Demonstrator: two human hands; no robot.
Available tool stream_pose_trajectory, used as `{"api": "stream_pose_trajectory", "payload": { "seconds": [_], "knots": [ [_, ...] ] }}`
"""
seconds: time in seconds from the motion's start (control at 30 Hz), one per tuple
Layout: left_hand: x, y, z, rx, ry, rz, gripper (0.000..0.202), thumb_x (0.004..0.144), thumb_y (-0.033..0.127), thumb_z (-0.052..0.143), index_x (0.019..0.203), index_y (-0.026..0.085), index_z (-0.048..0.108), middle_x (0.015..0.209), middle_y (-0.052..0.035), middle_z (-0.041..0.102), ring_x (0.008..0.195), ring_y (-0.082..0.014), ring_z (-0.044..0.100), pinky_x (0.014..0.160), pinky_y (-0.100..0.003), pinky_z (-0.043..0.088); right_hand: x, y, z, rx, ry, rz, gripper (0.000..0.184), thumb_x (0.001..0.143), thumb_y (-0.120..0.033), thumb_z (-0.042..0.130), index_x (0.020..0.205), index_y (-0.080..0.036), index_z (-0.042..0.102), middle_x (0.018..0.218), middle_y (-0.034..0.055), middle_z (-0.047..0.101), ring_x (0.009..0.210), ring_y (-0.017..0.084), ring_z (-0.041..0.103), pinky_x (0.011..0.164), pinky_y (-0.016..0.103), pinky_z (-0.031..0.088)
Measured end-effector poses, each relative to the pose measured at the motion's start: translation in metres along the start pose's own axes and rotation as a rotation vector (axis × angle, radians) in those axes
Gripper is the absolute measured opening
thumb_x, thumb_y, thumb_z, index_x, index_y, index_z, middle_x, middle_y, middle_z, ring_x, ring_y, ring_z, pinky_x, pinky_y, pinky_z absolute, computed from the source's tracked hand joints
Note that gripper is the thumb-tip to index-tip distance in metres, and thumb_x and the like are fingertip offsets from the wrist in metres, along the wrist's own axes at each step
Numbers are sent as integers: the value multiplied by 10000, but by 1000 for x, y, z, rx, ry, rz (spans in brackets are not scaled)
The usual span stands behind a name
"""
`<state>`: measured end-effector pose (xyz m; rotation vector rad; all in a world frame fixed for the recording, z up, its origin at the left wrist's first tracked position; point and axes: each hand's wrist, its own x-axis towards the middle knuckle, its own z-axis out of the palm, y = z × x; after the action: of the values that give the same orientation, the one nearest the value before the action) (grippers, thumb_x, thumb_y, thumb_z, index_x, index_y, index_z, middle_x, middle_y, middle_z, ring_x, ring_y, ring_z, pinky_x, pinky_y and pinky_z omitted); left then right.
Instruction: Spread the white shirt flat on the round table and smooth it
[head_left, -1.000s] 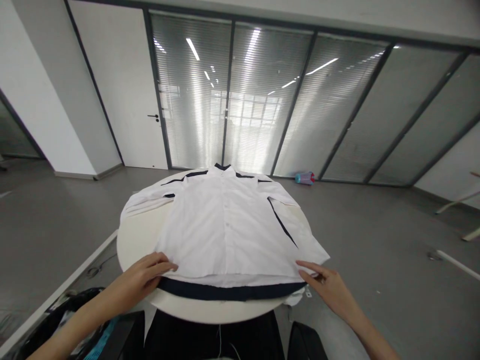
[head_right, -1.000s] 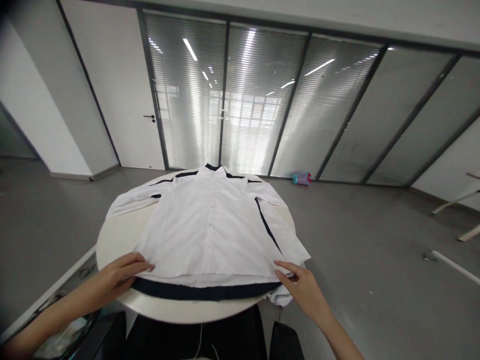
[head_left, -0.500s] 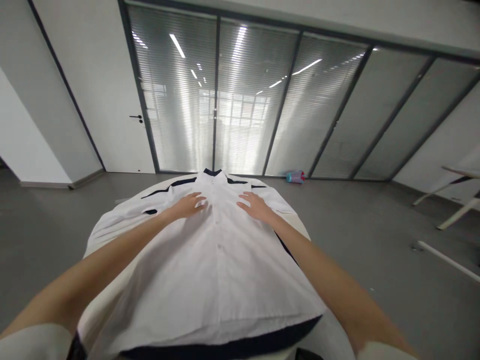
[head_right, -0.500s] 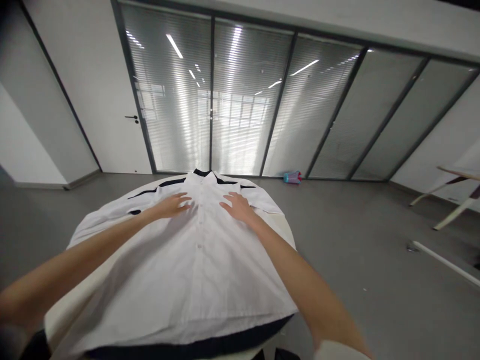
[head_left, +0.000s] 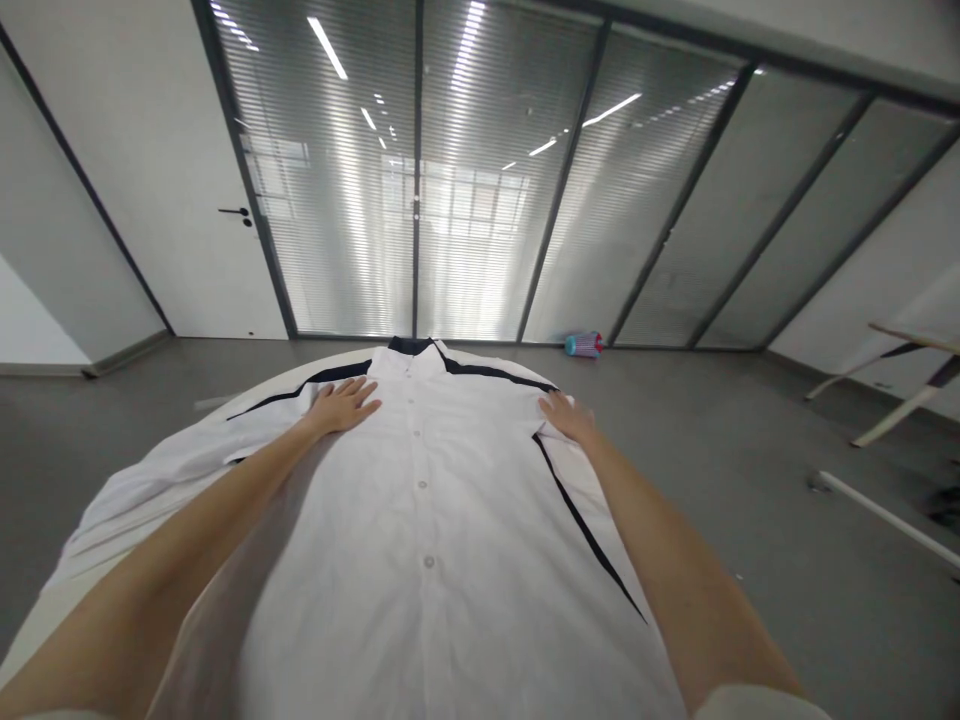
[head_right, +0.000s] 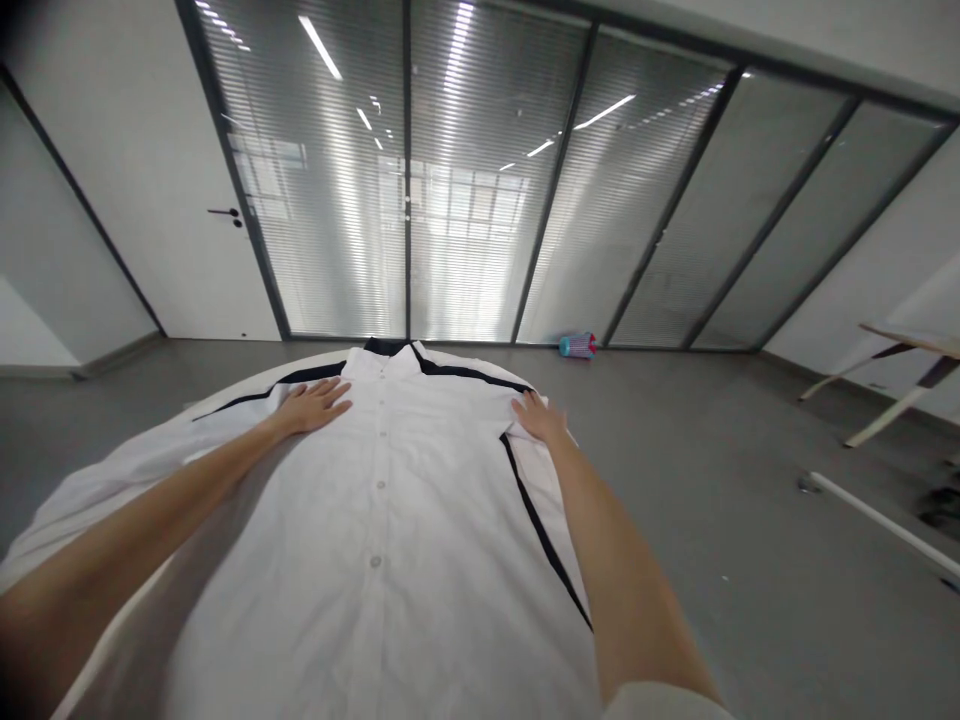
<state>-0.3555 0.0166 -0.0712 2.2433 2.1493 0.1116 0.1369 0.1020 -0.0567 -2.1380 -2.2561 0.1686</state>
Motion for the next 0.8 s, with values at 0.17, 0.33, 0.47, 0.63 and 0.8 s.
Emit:
{"api": "stream_pose_trajectory", "payload": {
  "seconds": [0.17, 0.33, 0.47, 0.63, 0.8],
  "knots": [
    [-3, 7, 1, 14, 50, 17, 693, 997, 607, 248, 1576, 231, 307, 1650, -128, 232, 1502, -346, 227, 1163, -591, 149, 0, -20, -24, -26, 85, 10, 526, 1034, -460, 335, 1445, -197, 535, 1447, 155, 551, 1332, 338, 502, 1110, 550, 340],
    [-6, 11, 1, 35, 107, 34, 634, 1016, 547, 290, 1546, 208, 366, 1627, -149, 290, 1483, -351, 275, 1153, -597, 185, -1, -75, -20, -7, 324, -228, 509, 1046, -448, 313, 1388, -192, 589, 1499, 122, 504, 1369, 288, 464, 1133, 427, 335],
    [-8, 13, 2, 33, 147, 18, 575, 1019, 517, 341, 1513, 234, 419, 1606, -134, 344, 1476, -328, 306, 1157, -582, 207, -3, -84, 10, -65, 217, -319, 568, 1047, -517, 293, 1482, -205, 483, 1547, 127, 441, 1411, 322, 412, 1157, 504, 283],
    [-9, 12, 2, 9, 172, 32, 550, 1014, 512, 371, 1485, 243, 459, 1594, -130, 370, 1468, -339, 323, 1148, -591, 235, 3, -46, 22, -1, 177, -317, 572, 1054, -520, 257, 1518, -236, 436, 1581, 81, 394, 1459, 290, 351, 1193, 507, 233],
    [-9, 12, 2, 30, 191, 51, 534, 1022, 492, 362, 1465, 218, 478, 1584, -141, 383, 1454, -350, 342, 1140, -600, 249, 6, 22, 16, 100, 154, -99, 550, 1050, -474, 301, 1515, -217, 443, 1591, 99, 372, 1470, 278, 336, 1198, 475, 255]
  ]
}}
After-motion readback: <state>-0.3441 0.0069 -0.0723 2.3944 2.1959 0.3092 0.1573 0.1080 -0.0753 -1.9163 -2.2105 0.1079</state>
